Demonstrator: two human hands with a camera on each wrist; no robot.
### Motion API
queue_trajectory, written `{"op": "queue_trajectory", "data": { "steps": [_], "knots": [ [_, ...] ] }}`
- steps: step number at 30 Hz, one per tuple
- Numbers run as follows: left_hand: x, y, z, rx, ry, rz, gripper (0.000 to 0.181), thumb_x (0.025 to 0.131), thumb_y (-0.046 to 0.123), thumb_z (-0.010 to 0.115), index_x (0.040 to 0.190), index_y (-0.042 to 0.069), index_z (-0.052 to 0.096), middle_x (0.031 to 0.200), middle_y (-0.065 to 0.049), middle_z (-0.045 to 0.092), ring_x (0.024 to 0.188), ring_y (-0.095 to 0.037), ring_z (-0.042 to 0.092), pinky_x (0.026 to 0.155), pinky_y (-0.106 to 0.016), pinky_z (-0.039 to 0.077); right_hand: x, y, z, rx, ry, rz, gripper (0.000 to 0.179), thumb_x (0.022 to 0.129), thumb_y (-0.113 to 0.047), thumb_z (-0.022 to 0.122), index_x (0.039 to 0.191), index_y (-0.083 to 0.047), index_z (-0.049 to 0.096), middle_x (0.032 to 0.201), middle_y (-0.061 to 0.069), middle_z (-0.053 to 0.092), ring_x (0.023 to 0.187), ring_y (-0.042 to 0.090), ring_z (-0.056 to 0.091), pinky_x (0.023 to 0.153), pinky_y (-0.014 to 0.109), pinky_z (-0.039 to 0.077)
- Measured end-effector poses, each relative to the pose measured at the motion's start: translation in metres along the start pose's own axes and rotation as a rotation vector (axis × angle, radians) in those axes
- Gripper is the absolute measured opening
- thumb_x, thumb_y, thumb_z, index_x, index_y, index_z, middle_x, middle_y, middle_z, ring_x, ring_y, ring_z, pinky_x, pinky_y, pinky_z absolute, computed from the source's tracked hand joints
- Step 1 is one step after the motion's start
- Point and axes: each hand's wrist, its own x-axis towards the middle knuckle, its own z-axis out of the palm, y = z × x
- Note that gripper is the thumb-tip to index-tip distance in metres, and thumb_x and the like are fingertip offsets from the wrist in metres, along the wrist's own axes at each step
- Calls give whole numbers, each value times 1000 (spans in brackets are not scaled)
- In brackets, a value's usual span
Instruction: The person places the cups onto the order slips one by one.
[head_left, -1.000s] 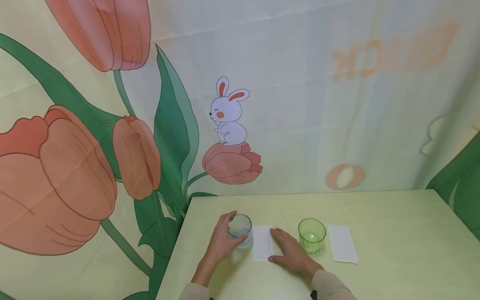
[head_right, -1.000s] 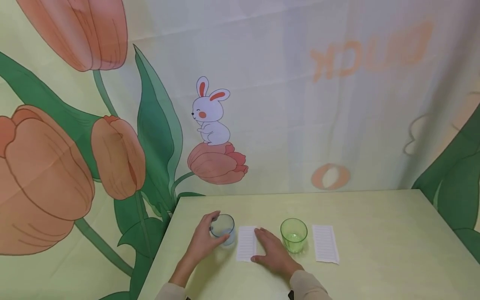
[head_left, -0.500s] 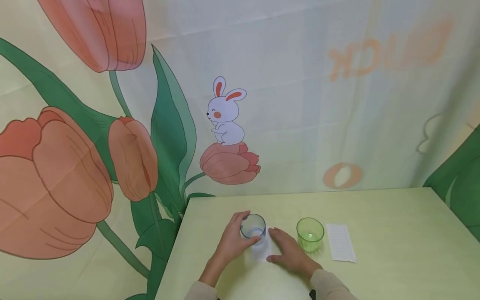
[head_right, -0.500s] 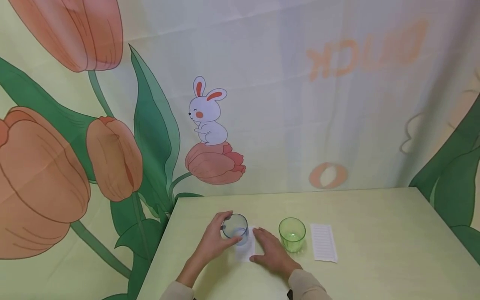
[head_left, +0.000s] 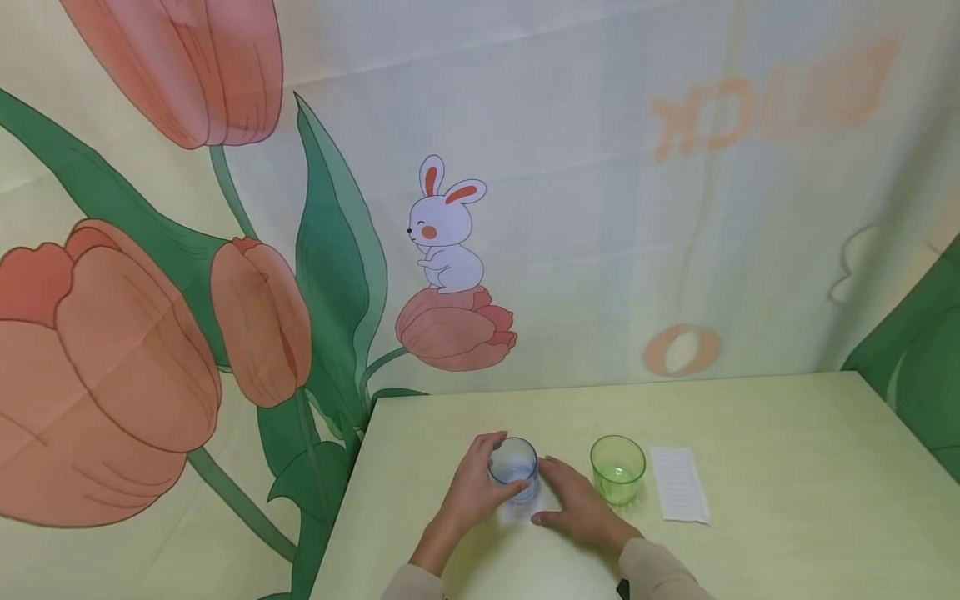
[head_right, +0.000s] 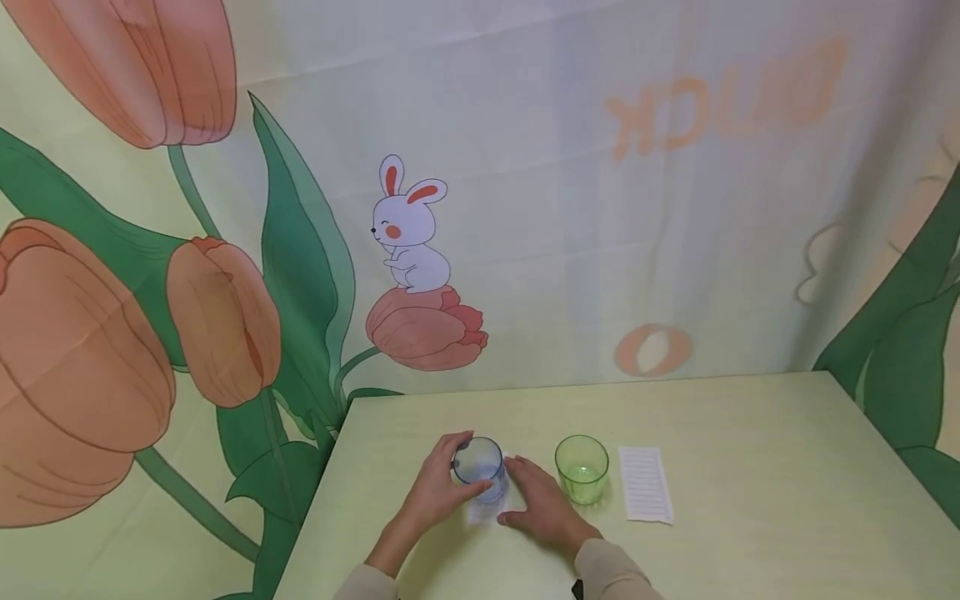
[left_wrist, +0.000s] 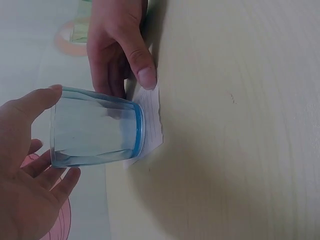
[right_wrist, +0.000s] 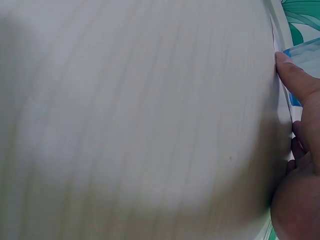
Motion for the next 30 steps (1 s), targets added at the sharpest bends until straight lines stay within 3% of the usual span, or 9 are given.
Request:
{"op": "queue_trajectory", "data": {
  "steps": [6,13,30],
  "knots": [
    [1,1,1,-6,6,-23,86,88,37,89,157,9,46,151,-8,54,138,-30,54,112,-53,47,1,0,-1,-15,20,-24,88,87,-34,87,156,2,46,158,24,48,149,48,39,120,67,30],
    [1,4,3,7,4,-56,86,87,39,89,156,8,47,152,-10,55,139,-32,54,114,-53,46,-1,-2,-3,30,5,12,87,88,-34,87,156,2,46,158,29,46,149,50,38,121,67,28],
    [-2,3,4,-14,-2,-57,84,89,39,87,156,8,47,153,-11,53,139,-34,53,113,-55,46,-2,5,6,-1,60,-29,88,85,-36,88,155,0,48,156,30,48,145,52,42,116,71,32]
  ]
}}
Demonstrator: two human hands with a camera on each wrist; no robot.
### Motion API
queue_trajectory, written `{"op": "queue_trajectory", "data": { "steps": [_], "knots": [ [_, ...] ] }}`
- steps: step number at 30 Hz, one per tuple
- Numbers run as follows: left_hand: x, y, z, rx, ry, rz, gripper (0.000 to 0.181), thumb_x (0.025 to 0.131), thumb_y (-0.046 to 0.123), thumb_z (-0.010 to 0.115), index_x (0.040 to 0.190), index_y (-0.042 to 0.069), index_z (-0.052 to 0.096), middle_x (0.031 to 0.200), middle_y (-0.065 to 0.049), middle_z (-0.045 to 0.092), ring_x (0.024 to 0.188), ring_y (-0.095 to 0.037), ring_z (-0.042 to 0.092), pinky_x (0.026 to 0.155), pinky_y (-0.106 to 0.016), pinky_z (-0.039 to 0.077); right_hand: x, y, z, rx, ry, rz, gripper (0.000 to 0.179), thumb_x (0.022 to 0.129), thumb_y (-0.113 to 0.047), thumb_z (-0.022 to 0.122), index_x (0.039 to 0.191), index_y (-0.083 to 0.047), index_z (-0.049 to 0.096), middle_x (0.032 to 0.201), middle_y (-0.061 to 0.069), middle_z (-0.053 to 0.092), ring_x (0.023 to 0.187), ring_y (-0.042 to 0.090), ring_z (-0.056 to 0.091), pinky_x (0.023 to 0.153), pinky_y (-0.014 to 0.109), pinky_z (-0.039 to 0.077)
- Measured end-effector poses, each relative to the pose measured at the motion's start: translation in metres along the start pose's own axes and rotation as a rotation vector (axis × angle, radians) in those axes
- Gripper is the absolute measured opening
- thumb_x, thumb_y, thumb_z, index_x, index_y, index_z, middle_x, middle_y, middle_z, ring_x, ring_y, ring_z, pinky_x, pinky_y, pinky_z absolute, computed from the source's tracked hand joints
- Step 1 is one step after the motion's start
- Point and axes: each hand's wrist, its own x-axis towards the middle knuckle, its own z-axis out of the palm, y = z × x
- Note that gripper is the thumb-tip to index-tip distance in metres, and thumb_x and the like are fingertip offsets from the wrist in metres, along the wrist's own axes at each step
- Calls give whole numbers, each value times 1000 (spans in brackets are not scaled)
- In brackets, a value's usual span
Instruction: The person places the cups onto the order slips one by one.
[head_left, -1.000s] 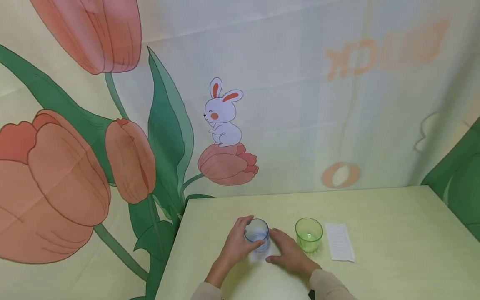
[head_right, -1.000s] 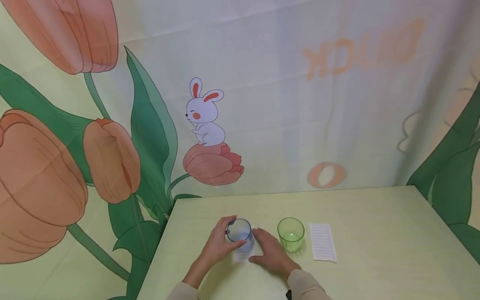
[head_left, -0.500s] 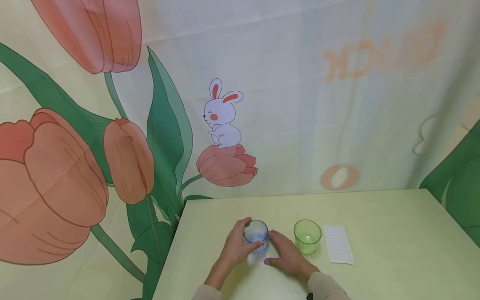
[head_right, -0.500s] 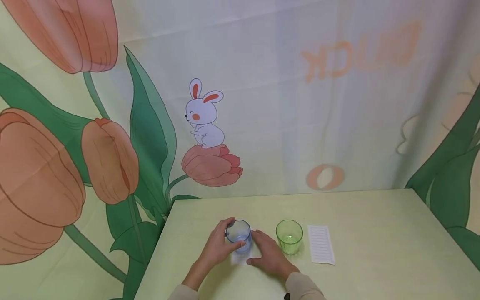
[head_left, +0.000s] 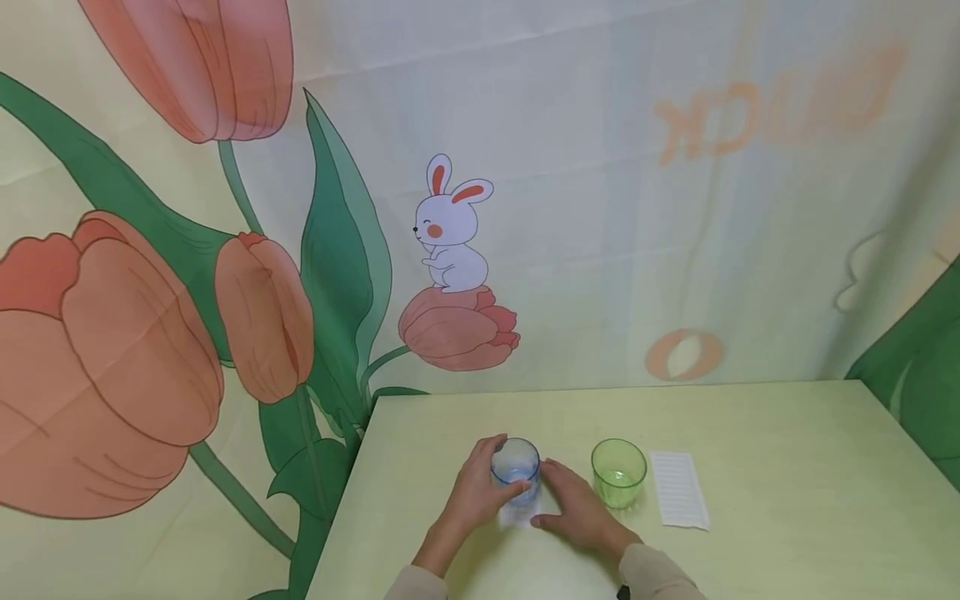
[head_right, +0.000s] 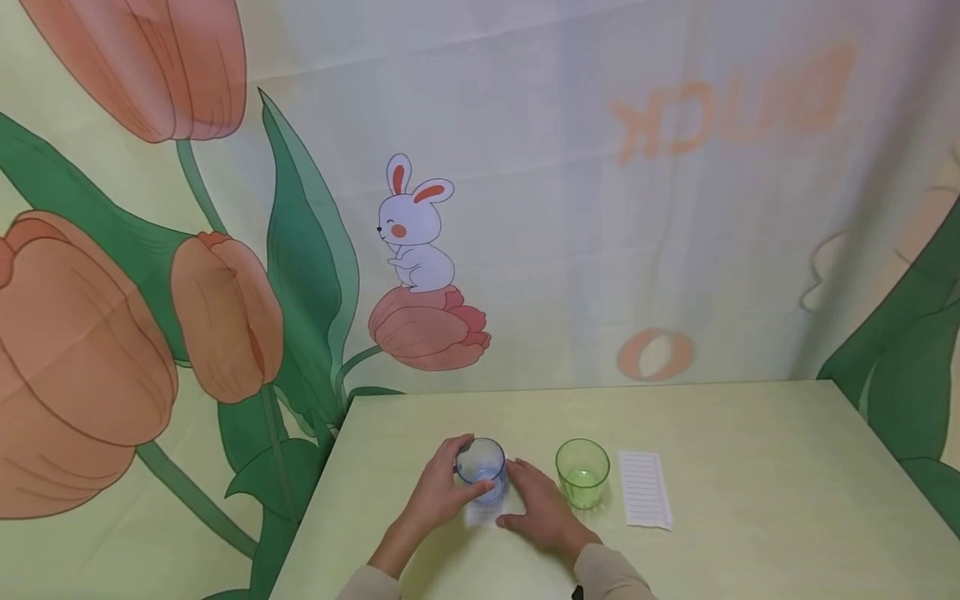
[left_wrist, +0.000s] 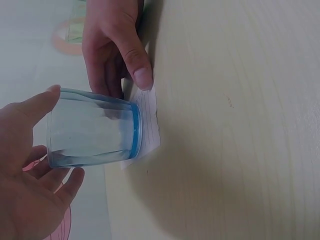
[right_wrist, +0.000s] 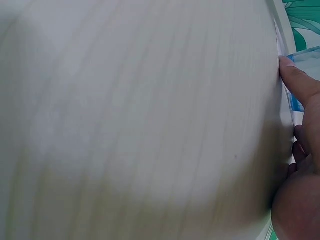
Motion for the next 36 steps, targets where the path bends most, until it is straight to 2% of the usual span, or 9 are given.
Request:
{"op": "queue_trajectory", "data": {
  "steps": [3,10,15,19,22,25,29,36],
  "knots": [
    [1,0,1,-4,0,9,84,89,40,87,156,8,47,153,-11,53,139,-34,54,113,-55,46,0,1,0,4,-1,12,88,85,-36,88,155,0,47,156,30,47,145,52,42,116,71,31],
    [-1,-4,4,-4,21,20,86,86,41,90,153,6,50,151,-11,56,136,-34,56,110,-54,49,-3,-7,-4,-3,-56,58,89,88,-35,86,158,1,43,160,29,43,149,49,38,121,67,29],
    [0,-4,5,-15,42,36,87,85,44,90,153,6,51,149,-11,58,134,-33,58,109,-55,49,-4,-13,-12,48,-29,103,92,88,-33,87,161,0,39,162,27,42,150,48,37,122,65,28],
    [1,-2,3,-15,44,12,93,82,47,91,156,9,48,153,-10,56,139,-33,55,112,-57,47,-3,-22,-21,94,-3,122,97,88,-37,88,162,0,37,163,25,41,149,49,39,121,65,30],
    [2,2,-5,4,46,21,96,83,50,90,158,10,46,158,-10,51,144,-34,51,113,-59,45,-4,-30,-29,111,14,107,99,87,-38,88,161,2,36,162,25,42,148,49,40,119,66,33],
    [3,9,-15,40,51,57,95,86,52,87,160,11,43,161,-9,47,147,-35,47,114,-60,44,-4,-40,-36,108,29,91,97,88,-36,88,161,3,36,162,25,42,148,48,40,119,65,33],
    [5,22,-30,105,39,77,95,90,56,81,164,16,39,166,-7,41,151,-34,41,115,-61,43,-4,-57,-48,104,30,107,96,92,-39,84,163,0,33,165,22,40,151,45,38,121,63,32],
    [4,48,-50,199,47,125,94,92,66,73,166,20,36,171,-5,34,154,-33,35,117,-65,38,-3,-91,-87,105,2,102,99,95,-50,78,166,-2,29,168,19,35,154,43,34,122,64,31]
  ]
}}
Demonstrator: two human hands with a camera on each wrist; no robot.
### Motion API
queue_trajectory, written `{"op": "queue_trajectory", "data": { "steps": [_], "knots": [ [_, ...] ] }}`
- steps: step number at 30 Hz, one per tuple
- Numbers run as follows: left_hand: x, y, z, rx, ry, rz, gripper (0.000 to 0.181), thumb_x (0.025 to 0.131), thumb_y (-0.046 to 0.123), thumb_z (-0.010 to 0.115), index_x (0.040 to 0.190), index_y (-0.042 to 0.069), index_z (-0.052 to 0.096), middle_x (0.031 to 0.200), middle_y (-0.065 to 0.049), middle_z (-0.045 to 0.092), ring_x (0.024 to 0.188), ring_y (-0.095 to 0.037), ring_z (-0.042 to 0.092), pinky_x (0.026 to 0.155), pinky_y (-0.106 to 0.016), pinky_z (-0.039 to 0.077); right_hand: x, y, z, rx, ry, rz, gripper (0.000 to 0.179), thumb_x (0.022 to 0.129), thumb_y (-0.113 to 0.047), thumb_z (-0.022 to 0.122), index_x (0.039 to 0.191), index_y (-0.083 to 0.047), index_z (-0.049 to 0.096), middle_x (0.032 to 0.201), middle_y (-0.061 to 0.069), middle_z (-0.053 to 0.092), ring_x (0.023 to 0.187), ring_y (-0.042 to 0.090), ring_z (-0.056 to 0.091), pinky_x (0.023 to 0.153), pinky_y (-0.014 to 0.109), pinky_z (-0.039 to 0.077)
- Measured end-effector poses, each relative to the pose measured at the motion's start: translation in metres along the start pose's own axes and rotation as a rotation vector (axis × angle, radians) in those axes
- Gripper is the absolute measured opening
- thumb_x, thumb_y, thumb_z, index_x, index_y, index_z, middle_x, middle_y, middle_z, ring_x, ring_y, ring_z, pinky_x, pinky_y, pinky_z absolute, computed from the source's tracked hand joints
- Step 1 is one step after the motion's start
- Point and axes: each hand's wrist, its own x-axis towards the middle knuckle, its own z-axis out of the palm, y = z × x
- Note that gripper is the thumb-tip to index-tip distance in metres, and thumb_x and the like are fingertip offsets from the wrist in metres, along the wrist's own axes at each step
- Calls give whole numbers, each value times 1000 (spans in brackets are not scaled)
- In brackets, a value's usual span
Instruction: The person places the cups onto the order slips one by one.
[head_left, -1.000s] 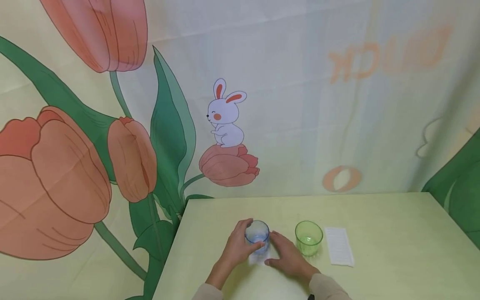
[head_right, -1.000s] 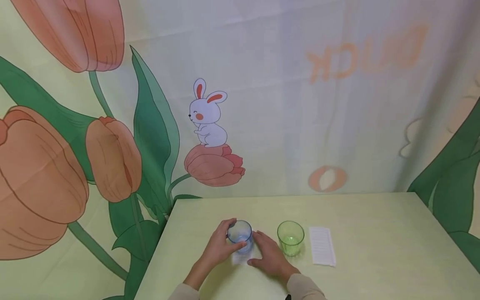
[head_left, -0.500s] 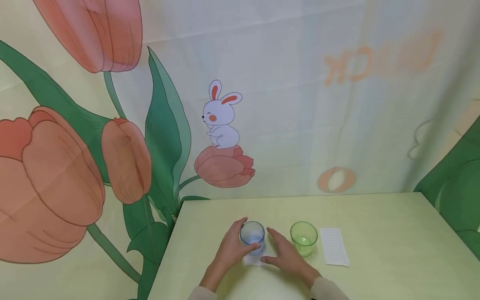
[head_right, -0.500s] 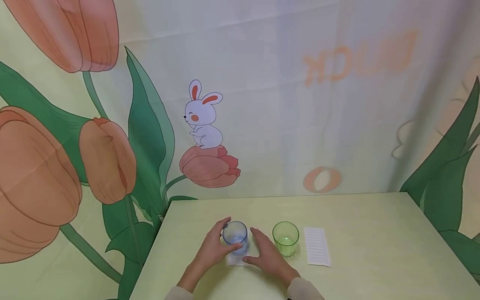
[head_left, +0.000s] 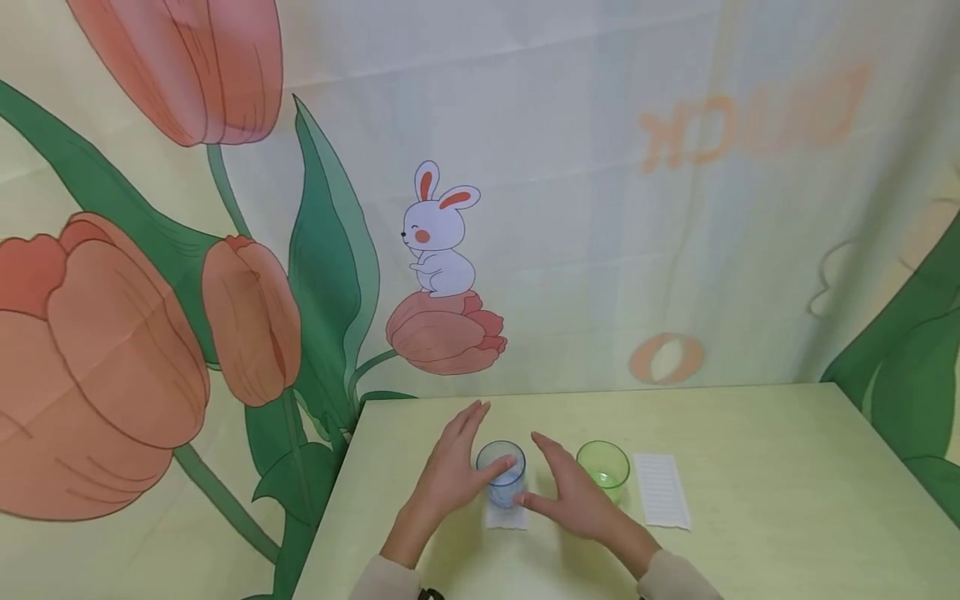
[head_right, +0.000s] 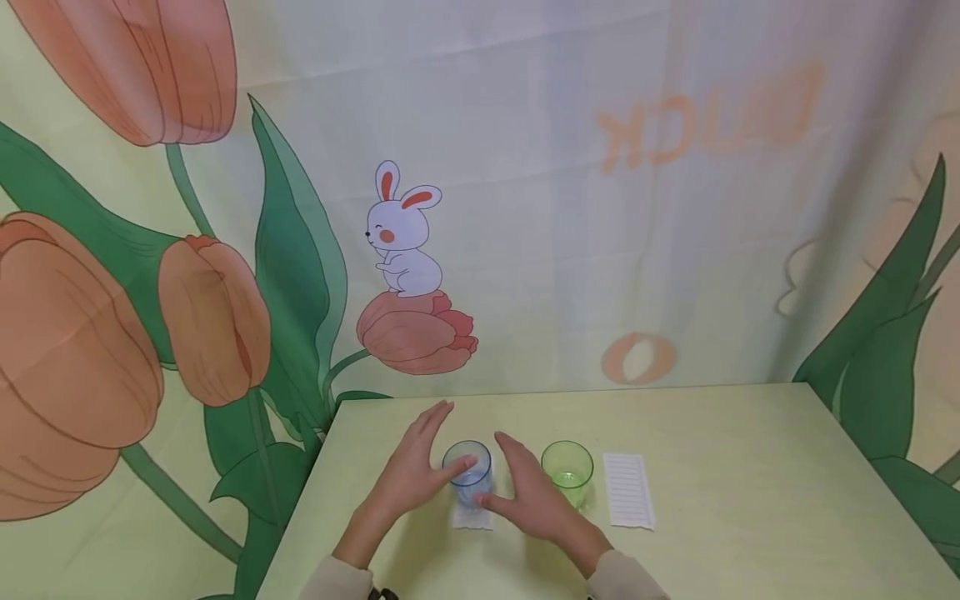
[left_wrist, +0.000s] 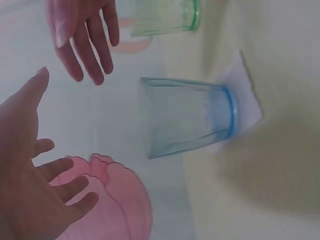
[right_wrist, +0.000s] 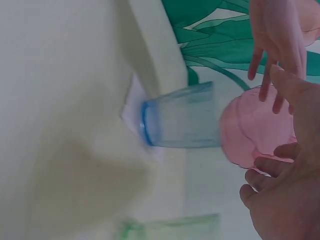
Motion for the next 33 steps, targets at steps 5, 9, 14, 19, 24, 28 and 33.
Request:
{"op": "queue_trajectory", "data": {
  "steps": [5,9,14,19,24,28,33],
  "knots": [
    [2,11,-13,88,-11,42,96,93,68,70,168,21,33,173,-5,30,157,-33,30,119,-66,35,-3,-16,-39,-119,9,-84,97,94,-52,78,167,-8,30,170,16,33,155,41,31,119,66,33],
    [8,21,-27,174,-9,73,96,93,68,69,168,20,32,174,-7,28,159,-36,24,122,-65,30,-6,-18,-72,-260,47,-164,97,92,-55,79,166,-9,34,170,14,34,155,41,31,118,69,32],
    [15,26,-37,257,-10,79,98,93,73,64,169,21,30,177,-3,14,163,-34,13,125,-64,23,-15,-9,-106,-392,95,-210,99,90,-57,80,165,-8,37,168,15,37,154,43,31,118,70,28],
    [13,24,-34,265,-17,78,97,94,74,62,169,22,30,178,-3,10,163,-34,9,125,-65,21,-25,-4,-127,-484,120,-254,100,88,-57,81,164,-8,38,166,17,39,153,45,32,117,69,28],
    [12,27,-27,240,-49,57,97,94,71,65,169,23,29,178,-5,13,163,-33,7,127,-63,17,-34,1,-142,-524,142,-280,99,87,-55,83,162,-7,41,165,17,41,152,44,34,115,69,29],
    [13,31,-22,237,-68,67,97,93,72,65,169,23,29,177,-5,16,163,-34,9,127,-63,17,-39,7,-150,-534,140,-261,98,88,-55,82,163,-8,40,166,17,40,153,41,33,114,69,30],
    [14,40,-15,224,-99,89,96,93,74,63,169,23,32,177,-4,18,163,-33,10,127,-62,19,-43,15,-158,-525,135,-221,100,89,-56,82,164,-7,39,166,16,40,154,41,32,115,70,30]
  ]
}}
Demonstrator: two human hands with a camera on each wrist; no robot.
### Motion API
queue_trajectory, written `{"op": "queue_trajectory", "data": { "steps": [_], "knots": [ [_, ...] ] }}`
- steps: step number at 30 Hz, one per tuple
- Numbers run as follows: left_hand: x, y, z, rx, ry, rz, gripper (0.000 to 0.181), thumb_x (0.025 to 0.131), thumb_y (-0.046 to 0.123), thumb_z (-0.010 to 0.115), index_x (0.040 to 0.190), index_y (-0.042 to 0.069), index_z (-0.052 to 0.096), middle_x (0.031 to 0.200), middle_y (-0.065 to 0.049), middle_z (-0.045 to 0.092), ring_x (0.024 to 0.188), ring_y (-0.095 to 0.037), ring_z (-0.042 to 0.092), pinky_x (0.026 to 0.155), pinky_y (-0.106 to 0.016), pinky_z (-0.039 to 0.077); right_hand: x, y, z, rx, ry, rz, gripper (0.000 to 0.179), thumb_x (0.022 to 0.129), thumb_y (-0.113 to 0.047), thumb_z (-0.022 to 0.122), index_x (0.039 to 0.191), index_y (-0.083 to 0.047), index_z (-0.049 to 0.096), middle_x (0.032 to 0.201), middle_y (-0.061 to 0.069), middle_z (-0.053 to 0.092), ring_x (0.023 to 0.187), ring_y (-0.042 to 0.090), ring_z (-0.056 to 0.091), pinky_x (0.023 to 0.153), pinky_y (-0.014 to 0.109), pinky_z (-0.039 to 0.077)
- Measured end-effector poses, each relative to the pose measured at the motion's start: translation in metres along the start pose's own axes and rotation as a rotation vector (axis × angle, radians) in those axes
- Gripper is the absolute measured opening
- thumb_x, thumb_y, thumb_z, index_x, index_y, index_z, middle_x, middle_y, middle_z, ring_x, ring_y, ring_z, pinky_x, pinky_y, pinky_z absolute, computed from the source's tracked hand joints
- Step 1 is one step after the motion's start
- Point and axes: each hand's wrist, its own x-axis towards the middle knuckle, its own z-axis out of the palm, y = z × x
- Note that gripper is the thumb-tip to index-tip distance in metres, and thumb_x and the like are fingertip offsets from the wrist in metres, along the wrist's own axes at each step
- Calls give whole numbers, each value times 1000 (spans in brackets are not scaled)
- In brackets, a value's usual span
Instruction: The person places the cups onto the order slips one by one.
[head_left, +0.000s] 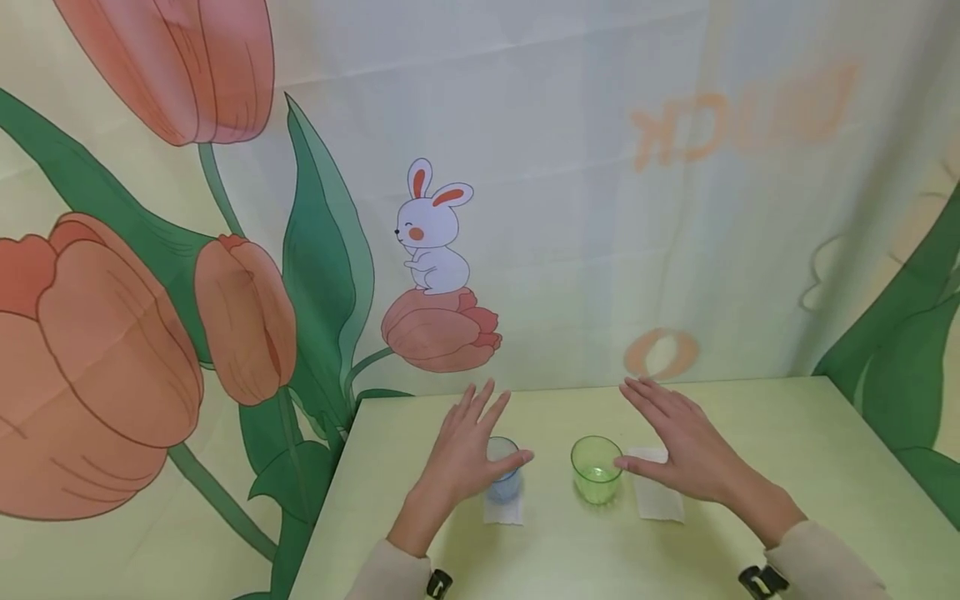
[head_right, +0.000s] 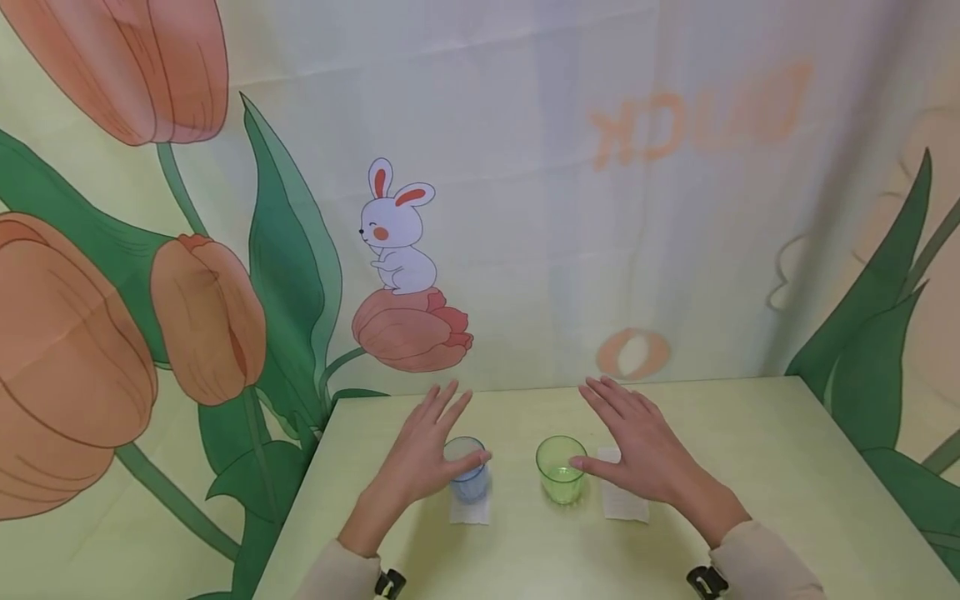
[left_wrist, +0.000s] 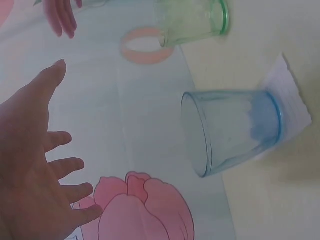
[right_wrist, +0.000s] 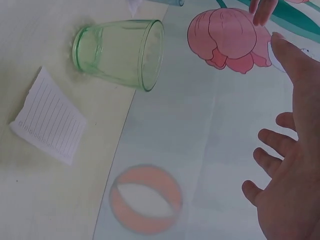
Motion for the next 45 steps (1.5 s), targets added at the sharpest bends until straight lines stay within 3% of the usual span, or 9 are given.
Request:
{"op": "queue_trajectory", "data": {
  "steps": [8,16,21,29,37,45],
  "knots": [
    [9,19,30,-26,-25,63,96,94,70,65,167,17,34,174,-7,27,160,-35,22,124,-58,30,-6,22,5,22,-2,42,104,84,-54,87,161,-1,41,163,22,42,148,48,39,112,72,33],
    [18,37,69,-147,-23,94,97,94,66,70,166,14,34,171,-7,33,158,-30,29,121,-54,38,-23,44,16,43,-47,101,107,82,-55,89,159,2,42,159,27,45,144,50,42,110,73,36],
    [21,42,89,-245,-48,46,98,92,66,73,166,17,34,171,-1,34,156,-23,34,120,-47,40,-36,60,33,87,-89,144,108,81,-58,87,160,0,42,160,24,45,146,48,43,113,69,37],
    [26,47,118,-328,-56,-25,100,88,64,79,165,19,35,168,3,38,151,-20,41,118,-43,43,-52,80,59,123,-148,209,105,78,-47,93,157,2,45,157,25,50,143,49,46,112,68,38],
    [31,56,129,-381,-23,-40,95,87,52,86,161,13,42,161,1,47,146,-22,48,118,-42,43,-60,99,77,127,-226,248,102,76,-42,95,151,8,49,151,31,53,137,53,50,110,69,41],
    [35,64,138,-399,-11,-46,88,88,52,85,159,16,46,158,4,49,143,-21,52,115,-42,46,-76,121,89,134,-300,266,104,73,-44,96,150,8,50,151,31,52,138,54,48,111,69,39]
  ]
}}
